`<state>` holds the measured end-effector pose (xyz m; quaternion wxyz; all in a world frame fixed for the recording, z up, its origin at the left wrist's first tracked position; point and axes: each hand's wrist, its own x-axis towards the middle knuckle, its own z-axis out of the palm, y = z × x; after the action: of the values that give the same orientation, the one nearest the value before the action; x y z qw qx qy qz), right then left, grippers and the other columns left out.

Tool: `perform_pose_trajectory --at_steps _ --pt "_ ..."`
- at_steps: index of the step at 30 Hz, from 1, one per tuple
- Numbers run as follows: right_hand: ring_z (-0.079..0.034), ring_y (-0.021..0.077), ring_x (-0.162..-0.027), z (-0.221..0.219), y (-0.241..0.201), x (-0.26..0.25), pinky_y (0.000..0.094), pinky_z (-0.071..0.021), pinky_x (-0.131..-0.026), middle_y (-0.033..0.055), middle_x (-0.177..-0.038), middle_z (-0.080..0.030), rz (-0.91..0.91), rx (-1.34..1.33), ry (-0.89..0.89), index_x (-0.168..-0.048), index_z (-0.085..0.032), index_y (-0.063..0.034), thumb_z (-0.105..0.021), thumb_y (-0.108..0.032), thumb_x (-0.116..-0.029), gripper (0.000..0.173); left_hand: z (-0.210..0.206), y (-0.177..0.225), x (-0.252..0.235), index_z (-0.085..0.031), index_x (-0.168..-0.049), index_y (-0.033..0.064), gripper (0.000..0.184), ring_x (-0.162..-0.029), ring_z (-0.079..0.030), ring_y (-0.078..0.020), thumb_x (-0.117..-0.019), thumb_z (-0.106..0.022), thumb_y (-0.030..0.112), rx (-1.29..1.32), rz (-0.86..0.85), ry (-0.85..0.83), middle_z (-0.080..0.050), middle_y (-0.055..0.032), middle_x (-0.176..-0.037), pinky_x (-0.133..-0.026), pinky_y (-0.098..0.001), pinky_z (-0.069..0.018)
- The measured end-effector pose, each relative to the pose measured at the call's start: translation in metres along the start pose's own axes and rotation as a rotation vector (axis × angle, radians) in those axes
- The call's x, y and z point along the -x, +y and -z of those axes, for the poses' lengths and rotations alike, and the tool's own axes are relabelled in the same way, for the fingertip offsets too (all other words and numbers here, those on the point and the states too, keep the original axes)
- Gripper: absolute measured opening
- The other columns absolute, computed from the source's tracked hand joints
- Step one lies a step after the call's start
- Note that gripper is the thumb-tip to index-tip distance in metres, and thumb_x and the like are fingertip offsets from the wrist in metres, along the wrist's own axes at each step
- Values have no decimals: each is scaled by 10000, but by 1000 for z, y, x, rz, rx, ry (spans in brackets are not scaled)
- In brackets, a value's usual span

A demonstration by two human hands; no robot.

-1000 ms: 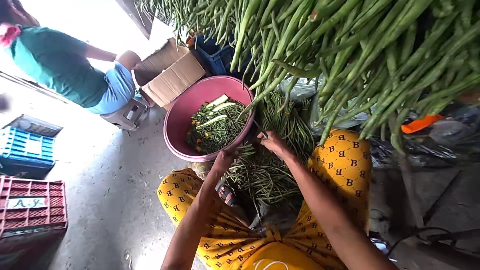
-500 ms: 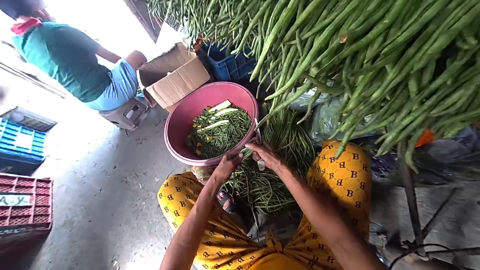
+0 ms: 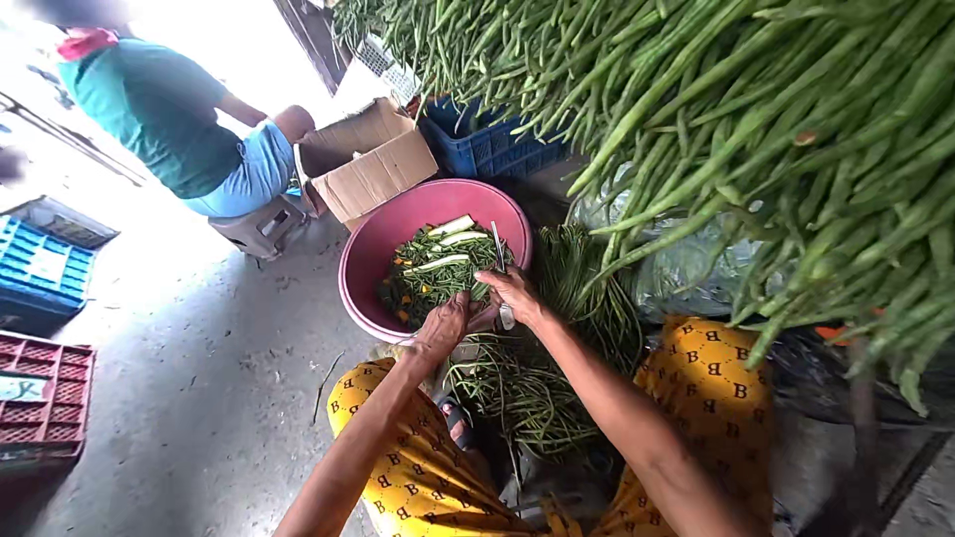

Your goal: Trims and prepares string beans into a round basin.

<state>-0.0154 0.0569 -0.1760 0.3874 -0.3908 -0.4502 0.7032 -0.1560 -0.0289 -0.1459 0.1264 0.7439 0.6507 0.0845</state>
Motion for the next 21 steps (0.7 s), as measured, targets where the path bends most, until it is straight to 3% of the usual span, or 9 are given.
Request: perform_pose_trajectory --at_steps 3,6,8,10,12,13,15,19,21 --pt "-395 28 -427 -13 0 -13 180 -391 -444 -49 -574 -452 -36 -6 -1 -970 -587 -51 -644 -168 -1013 137 5 -11 -6 -517 -1328 -119 452 -1081 -671 -445 -1133 -307 230 126 116 -76 -656 -315 -1128 -976 -534 -509" --pt "-421 42 -469 -18 3 -24 194 -420 -463 -47 -648 -463 -59 -19 -14 -1155 -555 -83 -487 -347 -1092 280 8 -29 -15 -552 -1284 -112 428 -997 -668 -384 -1128 -313 207 328 194 22 -661 -275 -1027 -937 -503 -512" --pt "-422 72 -506 -19 11 -31 232 -429 -491 -17 -713 -456 -71 142 17 -1330 -503 -49 -389 -450 -1105 473 10 -45 -22 -573 -1260 -106 417 -948 -647 -329 -1127 -312 191 466 246 114 -650 -245 -1000 -915 -467 -506" --pt "-478 135 -617 -22 16 -34 311 -462 -601 65 -832 -523 -83 449 -33 -1353 -500 -3 -422 -494 -1084 566 12 -57 -27 -573 -1269 -104 413 -958 -638 -311 -1127 -318 188 539 280 155 -646 -243 -1024 -929 -454 -499" --pt "-585 245 -841 -32 12 -32 432 -496 -798 194 -1085 -626 -70 674 -138 -1371 -532 22 -439 -530 -1069 636 12 -61 -29 -567 -1275 -112 398 -994 -648 -339 -1123 -341 179 507 281 142 -654 -264 -1050 -951 -471 -496" --pt "-625 297 -976 -39 9 -32 482 -493 -903 233 -1210 -634 -60 740 -180 -1390 -540 15 -431 -536 -1070 646 11 -60 -29 -560 -1287 -117 392 -1030 -655 -367 -1118 -355 171 470 279 125 -660 -282 -1072 -972 -492 -491" --pt "-631 354 -1114 -51 1 -34 524 -465 -998 260 -1303 -618 -49 819 -228 -1402 -554 -1 -391 -538 -1081 646 9 -60 -30 -557 -1298 -121 384 -1098 -657 -409 -1109 -358 147 399 273 104 -665 -309 -1115 -1008 -521 -482" --pt "-625 306 -971 -64 -3 -46 478 -482 -899 234 -1216 -636 -64 823 -256 -1367 -579 -14 -338 -528 -1097 629 11 -66 -30 -575 -1284 -93 365 -1107 -662 -418 -1107 -373 154 353 306 127 -673 -298 -1110 -1009 -543 -485" --pt "-560 224 -796 -66 2 -51 409 -475 -769 167 -1060 -631 -58 780 -253 -1331 -604 -41 -352 -548 -1088 617 12 -68 -31 -575 -1290 -86 359 -1114 -659 -413 -1108 -380 154 352 323 137 -672 -293 -1121 -1018 -542 -480"
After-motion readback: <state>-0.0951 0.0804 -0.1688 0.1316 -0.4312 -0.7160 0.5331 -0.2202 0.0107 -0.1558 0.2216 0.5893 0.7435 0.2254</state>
